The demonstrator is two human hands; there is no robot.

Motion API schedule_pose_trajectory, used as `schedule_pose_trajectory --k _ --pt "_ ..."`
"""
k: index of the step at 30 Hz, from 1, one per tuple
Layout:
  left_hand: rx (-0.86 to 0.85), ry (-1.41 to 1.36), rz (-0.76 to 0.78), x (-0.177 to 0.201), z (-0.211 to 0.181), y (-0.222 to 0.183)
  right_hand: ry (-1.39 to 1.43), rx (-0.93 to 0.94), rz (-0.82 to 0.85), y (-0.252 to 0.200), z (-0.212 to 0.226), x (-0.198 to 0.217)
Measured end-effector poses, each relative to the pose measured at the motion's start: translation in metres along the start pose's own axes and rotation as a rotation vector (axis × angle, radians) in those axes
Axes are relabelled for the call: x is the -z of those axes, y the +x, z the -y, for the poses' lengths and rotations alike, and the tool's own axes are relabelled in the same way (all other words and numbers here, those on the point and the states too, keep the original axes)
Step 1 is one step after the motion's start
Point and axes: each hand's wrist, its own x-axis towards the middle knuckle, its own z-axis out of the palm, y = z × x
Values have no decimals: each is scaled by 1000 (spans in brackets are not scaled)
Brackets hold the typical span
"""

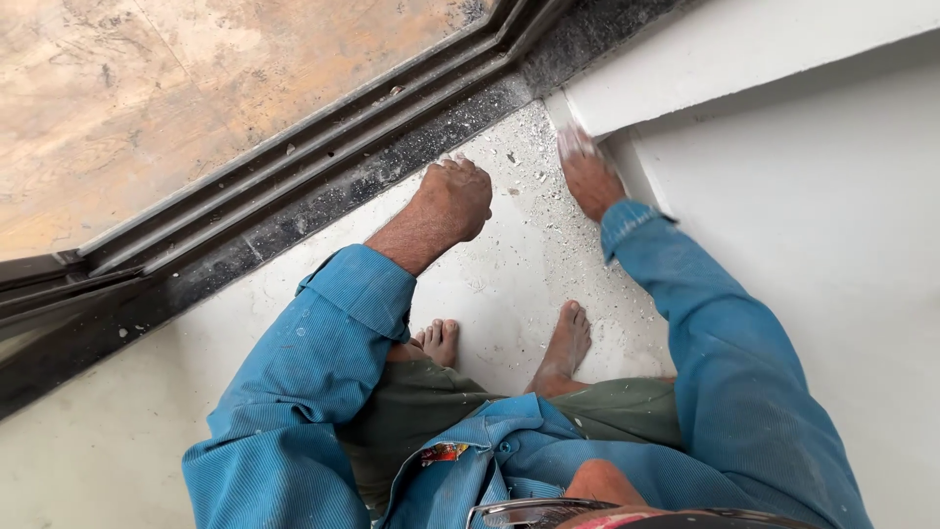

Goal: The recorder is sanding the bottom edge of a wall and around a doorway using a piece of sandpaper.

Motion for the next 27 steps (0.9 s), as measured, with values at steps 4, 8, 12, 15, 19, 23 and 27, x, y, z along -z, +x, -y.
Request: schedule_pose_trajectory --k 4,8,12,15,19,23,27 --pt "-11 25 27 4 -3 2 277 -139 -32 30 0 -10" --pt "-17 -20 21 -3 1 10 196 -130 36 1 3 -6" --pt "5 21 105 -7 2 20 182 -90 47 20 0 18" --pt "-10 39 46 -6 -4 24 221 -157 164 39 0 47" --pt "-77 -72 10 -15 -1 27 497 -296 192 2 29 -16" --pt "10 7 114 -12 4 20 399 -140 180 -38 19 31" --pt "-21 21 29 -12 -2 22 -150 12 196 -34 -7 41"
